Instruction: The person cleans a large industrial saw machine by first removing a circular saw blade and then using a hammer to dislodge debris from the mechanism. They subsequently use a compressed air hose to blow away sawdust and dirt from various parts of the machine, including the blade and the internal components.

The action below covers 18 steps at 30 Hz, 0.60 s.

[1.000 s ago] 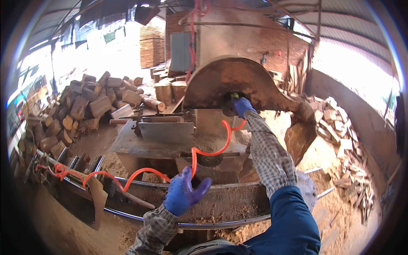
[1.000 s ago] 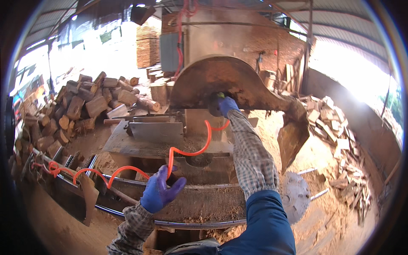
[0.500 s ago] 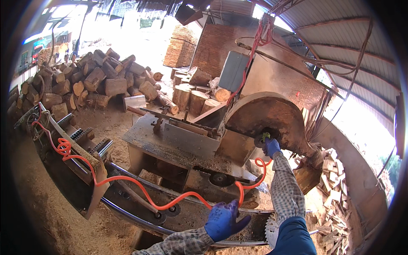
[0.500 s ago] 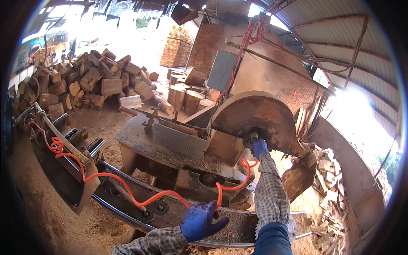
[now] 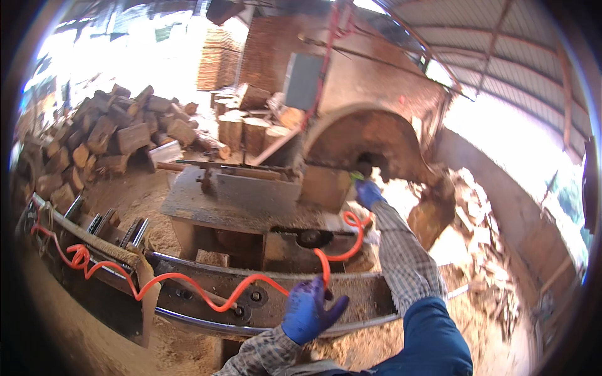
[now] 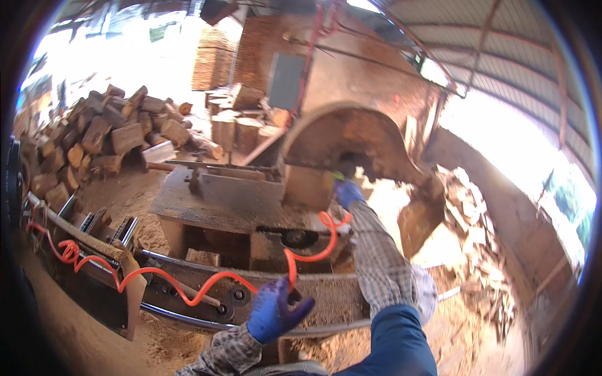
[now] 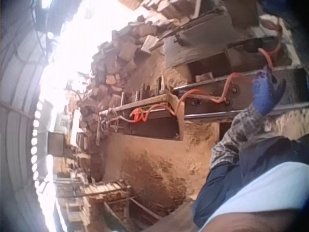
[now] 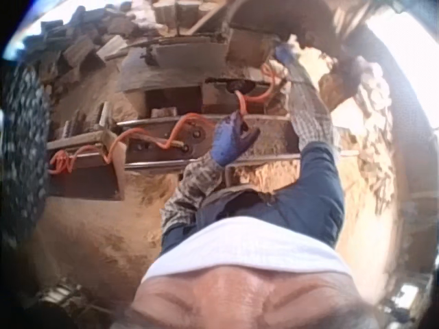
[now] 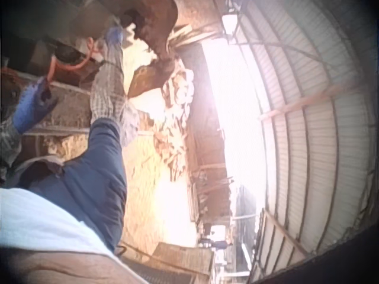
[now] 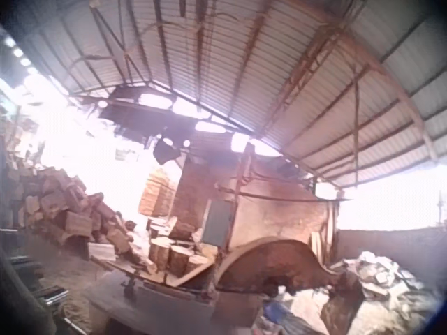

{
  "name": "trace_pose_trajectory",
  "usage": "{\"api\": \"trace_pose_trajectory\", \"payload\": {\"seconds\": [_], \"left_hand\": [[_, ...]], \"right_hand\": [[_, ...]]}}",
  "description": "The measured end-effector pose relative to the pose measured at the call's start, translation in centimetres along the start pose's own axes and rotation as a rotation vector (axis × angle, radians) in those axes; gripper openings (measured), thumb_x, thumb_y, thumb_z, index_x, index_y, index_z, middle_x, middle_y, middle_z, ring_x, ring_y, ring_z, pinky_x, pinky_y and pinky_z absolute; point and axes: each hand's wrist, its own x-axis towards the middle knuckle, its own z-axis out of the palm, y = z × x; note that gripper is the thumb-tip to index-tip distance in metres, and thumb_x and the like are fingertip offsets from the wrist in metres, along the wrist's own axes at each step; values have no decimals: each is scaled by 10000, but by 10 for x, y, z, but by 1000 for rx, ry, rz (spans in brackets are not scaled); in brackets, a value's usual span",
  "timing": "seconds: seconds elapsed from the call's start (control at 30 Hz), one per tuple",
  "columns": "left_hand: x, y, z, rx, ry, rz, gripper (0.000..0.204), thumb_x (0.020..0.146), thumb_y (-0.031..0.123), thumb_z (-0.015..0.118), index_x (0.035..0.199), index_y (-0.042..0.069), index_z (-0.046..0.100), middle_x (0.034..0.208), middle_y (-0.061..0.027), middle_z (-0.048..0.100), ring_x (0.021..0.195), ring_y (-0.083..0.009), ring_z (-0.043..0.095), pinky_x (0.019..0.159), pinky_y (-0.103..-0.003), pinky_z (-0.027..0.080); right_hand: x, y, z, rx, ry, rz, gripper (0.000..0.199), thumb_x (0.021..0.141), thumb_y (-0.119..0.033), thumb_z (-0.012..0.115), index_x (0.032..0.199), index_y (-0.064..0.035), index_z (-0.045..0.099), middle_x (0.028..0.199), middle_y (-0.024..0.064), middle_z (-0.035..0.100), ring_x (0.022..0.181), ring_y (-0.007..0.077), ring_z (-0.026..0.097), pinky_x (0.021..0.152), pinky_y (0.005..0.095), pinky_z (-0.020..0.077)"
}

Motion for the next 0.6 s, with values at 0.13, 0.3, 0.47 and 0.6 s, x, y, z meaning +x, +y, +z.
{"api": "trace_pose_trajectory", "payload": {"seconds": [0.13, 0.3, 0.47, 0.6], "left_hand": [[-13, 3, -7, 57, -25, -90, 396, 819, 314, 774, 947, -14, 594, 719, -119, 651, 670, -303, 659, 648, -424, 511], [-5, 29, 21, 82, -107, 28, 382, 826, 311, 775, 914, -14, 596, 734, -131, 663, 668, -288, 671, 642, -402, 517], [-10, 42, 52, 94, -122, -28, 382, 830, 325, 772, 901, -5, 594, 723, -127, 662, 673, -297, 677, 638, -399, 519], [-3, 49, 68, 168, -84, -85, 374, 835, 317, 768, 903, -6, 592, 716, -128, 665, 678, -286, 684, 639, -390, 528]], "right_hand": [[-33, -61, 12, -24, -47, -74, 583, 1015, -473, 451, 815, 22, 683, 646, 179, 666, 623, 324, 688, 579, 447, 523], [31, 95, -58, 155, 314, 264, 629, 996, -572, 452, 812, -9, 662, 603, 108, 645, 504, 237, 638, 477, 392, 505], [5, 72, -40, 273, 54, 222, 561, 993, -542, 496, 908, -18, 674, 628, 87, 644, 483, 204, 613, 474, 371, 503], [16, 59, -47, 198, 150, 95, 704, 989, -613, 450, 745, 16, 655, 574, 97, 613, 476, 212, 605, 504, 376, 498]]}}
